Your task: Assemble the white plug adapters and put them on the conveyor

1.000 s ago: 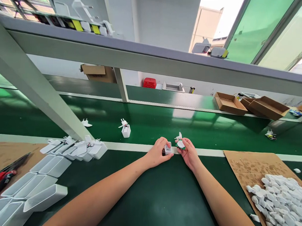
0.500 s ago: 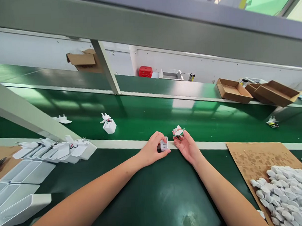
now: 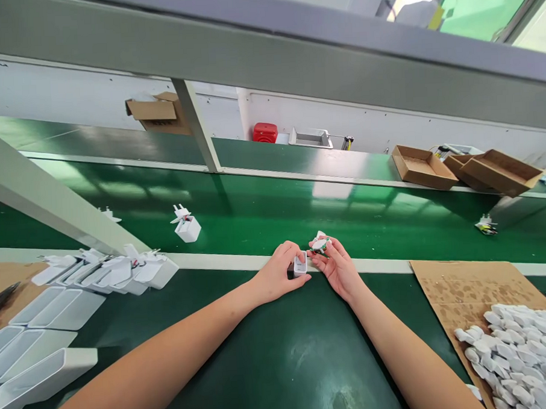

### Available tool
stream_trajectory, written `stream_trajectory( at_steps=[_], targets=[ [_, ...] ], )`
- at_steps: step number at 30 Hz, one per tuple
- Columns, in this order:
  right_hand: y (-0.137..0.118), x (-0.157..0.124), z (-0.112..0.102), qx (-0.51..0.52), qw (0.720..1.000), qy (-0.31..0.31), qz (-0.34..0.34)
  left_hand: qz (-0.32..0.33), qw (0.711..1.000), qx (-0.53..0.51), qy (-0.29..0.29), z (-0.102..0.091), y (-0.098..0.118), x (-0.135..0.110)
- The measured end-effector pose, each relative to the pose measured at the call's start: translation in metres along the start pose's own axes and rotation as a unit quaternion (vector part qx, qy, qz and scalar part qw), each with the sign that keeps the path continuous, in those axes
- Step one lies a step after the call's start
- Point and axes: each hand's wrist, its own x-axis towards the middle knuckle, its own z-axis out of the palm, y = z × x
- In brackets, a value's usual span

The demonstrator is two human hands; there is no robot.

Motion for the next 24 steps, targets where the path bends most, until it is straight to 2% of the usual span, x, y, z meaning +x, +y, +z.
stream_trajectory(
  at_steps=[24],
  targets=[
    [0.0026,0.0004,-0.0059,-0.004,0.999,0.020,-0.028,-0.004,1.000,0.013,-0.016,-0.0020,0.0046,-0.0017]
  ],
)
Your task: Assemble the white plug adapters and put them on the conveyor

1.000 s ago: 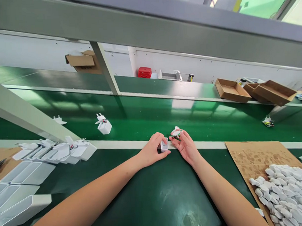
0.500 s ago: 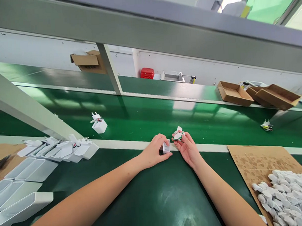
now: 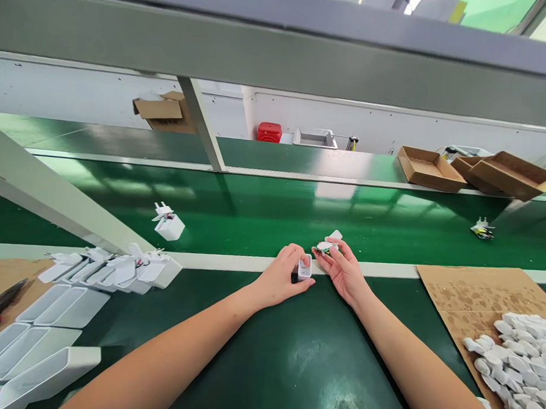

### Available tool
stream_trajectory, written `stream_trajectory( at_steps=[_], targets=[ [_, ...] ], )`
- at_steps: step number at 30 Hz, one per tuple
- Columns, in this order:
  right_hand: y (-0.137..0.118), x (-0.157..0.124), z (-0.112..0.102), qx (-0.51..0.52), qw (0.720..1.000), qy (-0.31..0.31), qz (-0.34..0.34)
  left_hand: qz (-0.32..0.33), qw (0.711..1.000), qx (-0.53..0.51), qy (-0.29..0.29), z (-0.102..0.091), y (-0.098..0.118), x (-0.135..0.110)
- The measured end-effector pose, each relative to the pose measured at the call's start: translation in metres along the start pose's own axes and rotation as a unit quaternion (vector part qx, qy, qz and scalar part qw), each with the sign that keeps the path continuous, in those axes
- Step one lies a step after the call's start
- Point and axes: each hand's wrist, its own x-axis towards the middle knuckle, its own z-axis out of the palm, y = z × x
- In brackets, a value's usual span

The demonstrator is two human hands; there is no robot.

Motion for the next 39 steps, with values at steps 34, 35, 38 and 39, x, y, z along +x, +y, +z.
stream_trajectory(
  at_steps=[34,35,38,39],
  targets=[
    [0.002,-0.005,0.005,-0.039,0.999,-0.016,0.015,-0.054,0.998,-0.005,-0.039,-0.004,0.007,-0.002],
    [0.001,-0.005,0.005,-0.039,0.999,-0.015,0.015,-0.053,0.998,-0.005,-0.040,-0.004,0.007,-0.002],
    [0.001,-0.006,0.006,-0.037,0.999,-0.013,0.015,-0.051,0.998,-0.003,-0.043,-0.005,0.008,-0.001],
    [0.001,-0.006,0.007,-0.036,0.999,-0.013,0.015,-0.051,0.998,-0.001,-0.044,-0.005,0.008,-0.001]
  ],
)
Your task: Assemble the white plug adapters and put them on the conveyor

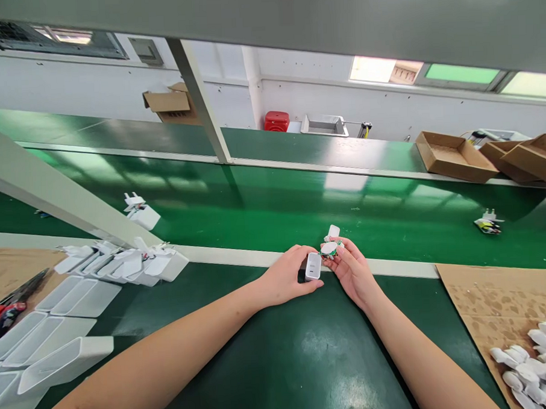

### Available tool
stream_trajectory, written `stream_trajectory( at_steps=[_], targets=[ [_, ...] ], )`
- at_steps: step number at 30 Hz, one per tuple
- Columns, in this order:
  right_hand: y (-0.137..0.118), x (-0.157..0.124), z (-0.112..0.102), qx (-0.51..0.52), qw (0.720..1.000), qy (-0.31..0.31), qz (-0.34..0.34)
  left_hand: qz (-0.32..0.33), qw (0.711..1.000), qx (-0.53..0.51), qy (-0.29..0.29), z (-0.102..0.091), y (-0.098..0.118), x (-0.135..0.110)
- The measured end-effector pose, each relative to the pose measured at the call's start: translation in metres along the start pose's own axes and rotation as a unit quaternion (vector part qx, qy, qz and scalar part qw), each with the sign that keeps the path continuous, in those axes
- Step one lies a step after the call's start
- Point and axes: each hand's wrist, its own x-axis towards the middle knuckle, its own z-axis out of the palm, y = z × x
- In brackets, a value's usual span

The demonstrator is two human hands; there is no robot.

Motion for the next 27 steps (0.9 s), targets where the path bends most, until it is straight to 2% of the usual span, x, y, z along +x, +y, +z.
stream_trajectory(
  at_steps=[27],
  targets=[
    [-0.0035,-0.0018,0.0039,-0.037,0.999,-0.005,0.007,0.017,0.999,0.030,-0.011,-0.0013,0.0042,0.0000]
  ],
)
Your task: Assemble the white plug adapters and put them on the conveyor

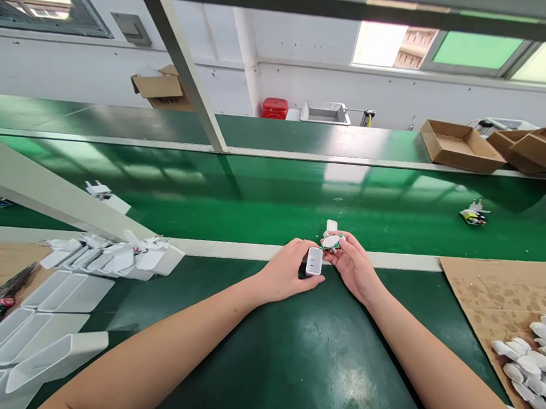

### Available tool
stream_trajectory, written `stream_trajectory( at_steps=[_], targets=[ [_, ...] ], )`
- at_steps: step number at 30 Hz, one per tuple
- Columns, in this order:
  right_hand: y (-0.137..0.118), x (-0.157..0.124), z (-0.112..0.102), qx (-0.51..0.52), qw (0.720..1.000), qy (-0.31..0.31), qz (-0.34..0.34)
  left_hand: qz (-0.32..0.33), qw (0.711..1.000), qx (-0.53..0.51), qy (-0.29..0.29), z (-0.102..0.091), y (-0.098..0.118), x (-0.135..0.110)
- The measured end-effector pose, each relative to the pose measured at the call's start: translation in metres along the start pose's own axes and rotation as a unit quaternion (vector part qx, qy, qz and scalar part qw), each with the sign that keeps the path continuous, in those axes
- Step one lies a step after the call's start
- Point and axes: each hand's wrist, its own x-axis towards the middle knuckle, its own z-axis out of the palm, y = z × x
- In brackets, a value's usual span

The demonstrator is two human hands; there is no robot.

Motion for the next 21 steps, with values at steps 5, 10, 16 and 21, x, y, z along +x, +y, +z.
stream_trajectory(
  at_steps=[5,10,16,21],
  targets=[
    [-0.0006,-0.0006,0.0000,0.006,1.000,-0.004,0.010,0.004,1.000,-0.003,-0.002,-0.0011,0.0009,0.0002],
    [-0.0006,0.0000,0.0000,0.009,1.000,-0.003,0.014,0.006,1.000,0.000,-0.002,-0.0007,0.0006,-0.0001],
    [0.0001,0.0003,-0.0004,0.010,1.000,-0.008,0.017,0.011,1.000,0.004,-0.003,0.0009,0.0001,-0.0002],
    [0.0013,-0.0007,-0.0010,0.013,1.000,-0.004,0.018,0.013,1.000,0.001,-0.001,0.0017,-0.0004,-0.0005]
  ],
)
